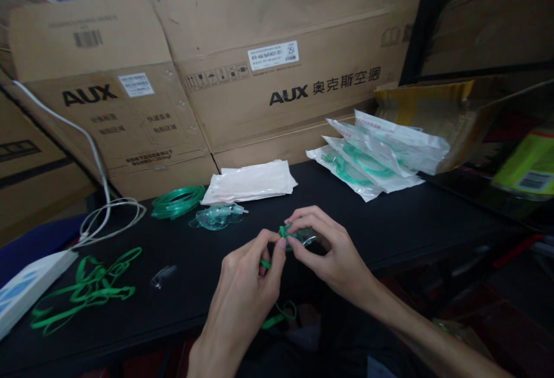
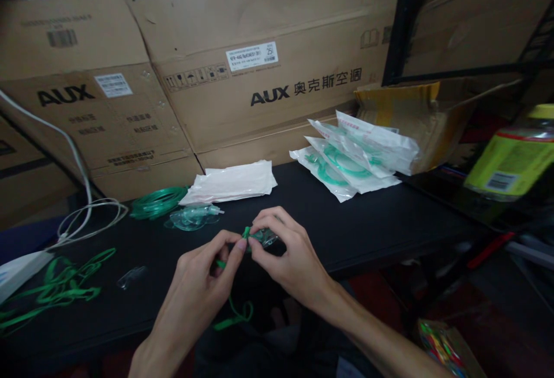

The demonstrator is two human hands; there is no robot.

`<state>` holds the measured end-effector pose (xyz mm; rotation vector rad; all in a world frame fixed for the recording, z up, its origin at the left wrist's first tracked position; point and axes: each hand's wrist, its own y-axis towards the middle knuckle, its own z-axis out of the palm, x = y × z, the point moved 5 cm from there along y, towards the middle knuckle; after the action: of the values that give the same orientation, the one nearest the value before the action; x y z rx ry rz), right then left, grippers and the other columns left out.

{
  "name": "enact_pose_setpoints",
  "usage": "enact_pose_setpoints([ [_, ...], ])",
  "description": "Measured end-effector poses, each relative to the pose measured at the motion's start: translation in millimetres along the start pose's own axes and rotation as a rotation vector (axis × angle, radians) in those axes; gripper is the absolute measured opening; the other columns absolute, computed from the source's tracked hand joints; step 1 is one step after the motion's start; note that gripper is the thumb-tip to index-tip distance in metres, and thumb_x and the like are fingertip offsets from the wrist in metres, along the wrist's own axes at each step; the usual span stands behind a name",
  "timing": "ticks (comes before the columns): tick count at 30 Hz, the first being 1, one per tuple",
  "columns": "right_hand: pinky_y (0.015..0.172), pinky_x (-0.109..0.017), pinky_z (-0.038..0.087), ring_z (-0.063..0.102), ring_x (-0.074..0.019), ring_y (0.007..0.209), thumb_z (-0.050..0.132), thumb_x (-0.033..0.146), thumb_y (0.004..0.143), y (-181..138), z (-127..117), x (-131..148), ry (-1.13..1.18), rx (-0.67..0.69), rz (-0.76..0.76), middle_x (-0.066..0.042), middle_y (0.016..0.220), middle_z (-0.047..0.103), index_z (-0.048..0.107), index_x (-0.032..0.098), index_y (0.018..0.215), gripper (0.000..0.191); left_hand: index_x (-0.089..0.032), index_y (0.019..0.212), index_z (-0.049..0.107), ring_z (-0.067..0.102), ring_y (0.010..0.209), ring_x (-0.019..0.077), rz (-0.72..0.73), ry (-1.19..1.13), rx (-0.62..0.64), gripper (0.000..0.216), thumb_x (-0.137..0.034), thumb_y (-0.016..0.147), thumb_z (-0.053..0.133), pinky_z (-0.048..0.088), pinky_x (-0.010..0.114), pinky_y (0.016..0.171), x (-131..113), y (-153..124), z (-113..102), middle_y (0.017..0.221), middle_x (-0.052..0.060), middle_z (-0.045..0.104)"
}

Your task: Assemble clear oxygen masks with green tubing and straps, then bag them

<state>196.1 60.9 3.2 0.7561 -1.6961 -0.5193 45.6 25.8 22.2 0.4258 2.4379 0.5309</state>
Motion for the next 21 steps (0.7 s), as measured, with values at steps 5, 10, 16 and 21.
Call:
enact_pose_setpoints([
  [5,0.087,-0.033,0.053,0.066,-0.0201,0.101,0.067,0.012,0.087,1,0,-4,0.051,-0.004,0.038,-0.006,0.106,0.064,0.07,0.022,0.092,0.011,-0.022,0.093,0.064,0.05,0.054,0.0095,0.036,-0.003,-0.006,0.017,-0.029,0.101,0.051,0.036,0.021,0.055,-1,-1,3,0.065,-0.006,0.05],
  [10,0.087,-0.033,0.054,0.067,-0.0205,0.102,0.069,0.012,0.086,1,-1,-6,0.077,-0.013,0.057,-0.007,0.107,0.066,0.074,0.022,0.092,0.012,-0.023,0.094,0.063,0.049,0.054,0.0093,0.059,-0.001,0.003,0.016,-0.028,0.102,0.05,0.035,0.022,0.055,0,-2,5,0.066,-0.007,0.049],
  [16,0.085,-0.033,0.054,0.068,-0.0206,0.101,0.07,0.015,0.088,1,-2,-11,0.161,-0.034,0.111,-0.007,0.104,0.068,0.073,0.021,0.085,0.008,-0.022,0.087,0.058,0.047,0.054,0.0086,0.064,0.009,0.02,0.017,-0.026,0.101,0.049,0.033,0.022,0.054,-2,-3,9,0.064,-0.008,0.043],
  [21,0.084,-0.033,0.055,0.068,-0.0212,0.101,0.071,0.017,0.088,2,-4,-18,0.242,-0.1,0.158,-0.007,0.103,0.067,0.071,0.022,0.083,0.006,-0.021,0.079,0.052,0.044,0.053,0.0083,0.068,-0.012,0.082,0.021,-0.023,0.099,0.048,0.032,0.022,0.054,-10,-4,12,0.064,-0.007,0.043],
])
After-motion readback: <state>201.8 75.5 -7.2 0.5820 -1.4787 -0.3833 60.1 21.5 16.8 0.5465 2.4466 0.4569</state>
